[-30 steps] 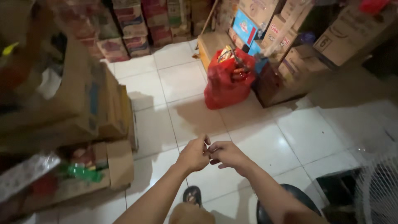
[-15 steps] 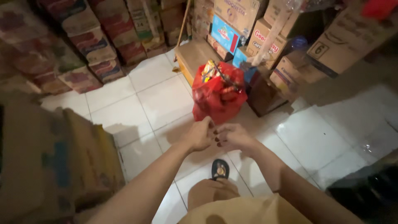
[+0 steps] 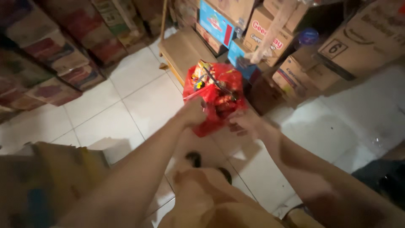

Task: The person ties red plastic bags filled with packaged snacks using black plastic straps. They gather the bag handles, wrap the straps around them, and secure the knots. The person moves between several bags in a cluttered storage area.

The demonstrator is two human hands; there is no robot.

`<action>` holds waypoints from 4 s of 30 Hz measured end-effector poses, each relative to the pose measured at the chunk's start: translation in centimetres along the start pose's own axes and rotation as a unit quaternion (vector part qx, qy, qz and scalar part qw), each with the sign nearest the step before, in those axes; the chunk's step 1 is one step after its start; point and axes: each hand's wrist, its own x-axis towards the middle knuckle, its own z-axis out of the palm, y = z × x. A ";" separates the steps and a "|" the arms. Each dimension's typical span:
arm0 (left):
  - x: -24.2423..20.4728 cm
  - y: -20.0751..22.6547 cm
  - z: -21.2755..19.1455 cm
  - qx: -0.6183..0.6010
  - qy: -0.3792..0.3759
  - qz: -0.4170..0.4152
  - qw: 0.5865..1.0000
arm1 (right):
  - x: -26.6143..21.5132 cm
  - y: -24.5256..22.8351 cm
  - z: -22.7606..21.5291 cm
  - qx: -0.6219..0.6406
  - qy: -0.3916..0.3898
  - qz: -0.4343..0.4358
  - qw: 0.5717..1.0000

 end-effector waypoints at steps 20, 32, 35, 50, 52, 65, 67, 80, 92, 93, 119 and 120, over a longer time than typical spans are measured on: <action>28.2 -8.8 -0.9 0.101 -0.170 0.017 0.980 | 22.3 -9.2 2.2 0.176 0.083 0.102 0.976; 36.1 -12.0 7.0 0.316 -0.152 0.334 0.875 | 32.4 -5.9 6.4 0.277 0.185 0.119 0.935; 38.3 -12.6 8.8 0.321 -0.136 0.349 0.870 | 34.5 -5.4 7.1 0.308 0.233 0.112 0.915; 39.2 -12.6 9.4 0.408 -0.245 0.263 0.839 | 35.0 -1.7 8.5 0.319 0.303 0.028 0.897; 38.8 -12.2 9.1 0.408 -0.262 0.251 0.838 | 33.5 -2.2 8.4 0.298 0.337 0.022 0.893; 35.1 -7.2 11.3 0.346 -0.108 0.398 0.843 | 19.0 -7.1 5.2 0.103 0.469 0.098 0.872; 33.7 -5.1 11.0 0.323 -0.101 0.422 0.841 | 16.7 -7.1 4.7 0.118 0.486 0.076 0.863; 19.4 16.2 10.6 0.269 -0.399 0.587 0.651 | -5.6 1.1 3.9 0.171 0.590 0.159 0.773; -8.5 29.5 17.1 0.373 -0.446 0.590 0.561 | -31.6 14.1 10.2 0.198 0.670 0.222 0.680; -10.6 30.3 18.3 0.358 -0.444 0.609 0.552 | -33.6 15.3 10.7 0.199 0.675 0.221 0.675; -59.5 42.7 41.3 0.313 -0.557 0.709 0.300 | -64.3 46.5 26.5 0.331 0.738 0.458 0.369; -61.1 43.2 42.0 0.319 -0.552 0.711 0.296 | -65.4 47.6 26.7 0.334 0.738 0.462 0.360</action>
